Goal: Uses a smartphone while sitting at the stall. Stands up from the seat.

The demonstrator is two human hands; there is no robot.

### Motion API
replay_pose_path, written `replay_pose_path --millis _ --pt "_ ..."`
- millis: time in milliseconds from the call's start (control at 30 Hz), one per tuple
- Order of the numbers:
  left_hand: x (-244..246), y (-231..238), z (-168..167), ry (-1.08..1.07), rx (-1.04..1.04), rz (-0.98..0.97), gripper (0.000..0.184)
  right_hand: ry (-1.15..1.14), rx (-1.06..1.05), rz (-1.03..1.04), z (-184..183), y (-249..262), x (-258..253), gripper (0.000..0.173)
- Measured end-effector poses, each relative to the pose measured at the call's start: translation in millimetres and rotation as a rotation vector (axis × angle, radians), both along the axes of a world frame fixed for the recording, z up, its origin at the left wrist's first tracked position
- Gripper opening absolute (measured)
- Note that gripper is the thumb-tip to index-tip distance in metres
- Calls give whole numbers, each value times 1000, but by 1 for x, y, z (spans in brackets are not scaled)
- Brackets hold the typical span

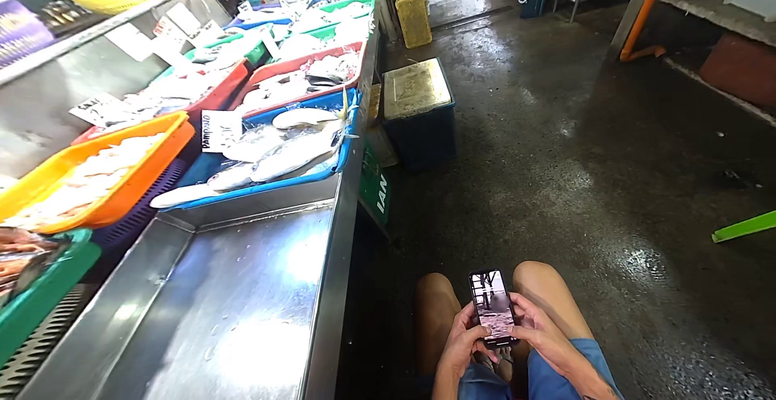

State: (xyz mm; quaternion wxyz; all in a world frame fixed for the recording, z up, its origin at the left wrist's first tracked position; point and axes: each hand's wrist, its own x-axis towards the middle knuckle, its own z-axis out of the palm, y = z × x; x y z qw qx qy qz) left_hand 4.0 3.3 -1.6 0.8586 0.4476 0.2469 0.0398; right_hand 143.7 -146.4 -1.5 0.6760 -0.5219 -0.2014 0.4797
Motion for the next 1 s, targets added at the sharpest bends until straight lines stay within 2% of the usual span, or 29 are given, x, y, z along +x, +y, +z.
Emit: replay_pose_path --millis 1000 --pt "0 0 -1 -6 -3 1 60 -3 -5 0 0 0 0 65"
